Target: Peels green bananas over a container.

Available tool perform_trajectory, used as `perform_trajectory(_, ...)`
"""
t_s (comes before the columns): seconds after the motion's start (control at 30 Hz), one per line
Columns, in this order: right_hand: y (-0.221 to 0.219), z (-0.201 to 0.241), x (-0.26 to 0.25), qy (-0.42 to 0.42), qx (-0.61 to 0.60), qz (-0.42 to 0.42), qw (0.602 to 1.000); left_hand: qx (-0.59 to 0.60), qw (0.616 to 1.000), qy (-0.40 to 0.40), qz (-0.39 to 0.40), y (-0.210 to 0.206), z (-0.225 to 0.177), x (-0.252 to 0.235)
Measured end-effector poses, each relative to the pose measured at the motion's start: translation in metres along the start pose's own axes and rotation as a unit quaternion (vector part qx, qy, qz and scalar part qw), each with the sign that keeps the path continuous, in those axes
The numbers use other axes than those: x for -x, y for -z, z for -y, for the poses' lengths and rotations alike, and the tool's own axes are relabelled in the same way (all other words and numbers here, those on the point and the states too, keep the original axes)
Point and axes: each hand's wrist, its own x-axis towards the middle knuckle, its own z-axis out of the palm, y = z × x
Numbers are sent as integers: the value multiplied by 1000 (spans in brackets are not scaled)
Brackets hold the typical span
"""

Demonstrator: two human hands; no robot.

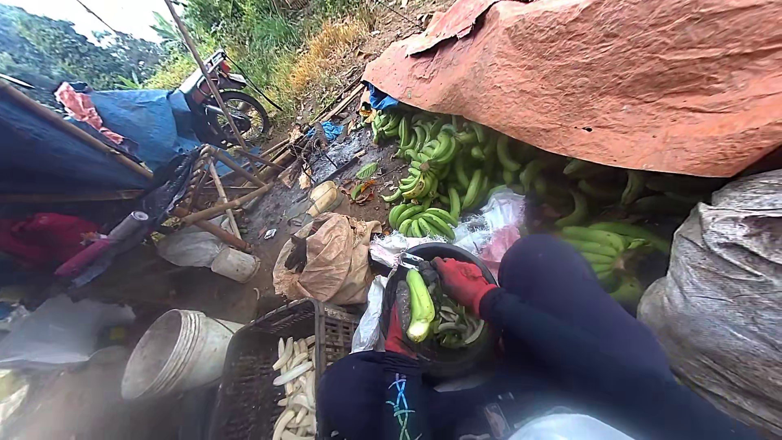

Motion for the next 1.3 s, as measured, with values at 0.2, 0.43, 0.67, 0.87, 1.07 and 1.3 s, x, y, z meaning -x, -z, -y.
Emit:
perform_trajectory(0.2,10,-6,26,45,-2,25,999,-170,938,158,-258,57,97,-10)
perform_trajectory(0.43,-33,16,71,34,15,84,996,-231,862,217,-395,44,76,-23)
perform_trajectory(0.67,-28,0,66,61,-119,95,987,8,919,55,-389,32,73,-16)
perform_trajectory(0.87,-43,3,76,112,-129,111,979,64,916,10,-395,44,90,-21)
perform_trajectory(1.07,-36,6,63,90,-69,95,989,147,945,-77,-282,35,82,-17)
perform_trajectory(1.3,-21,-5,50,119,-3,68,991,67,982,-9,-179,53,76,-24)
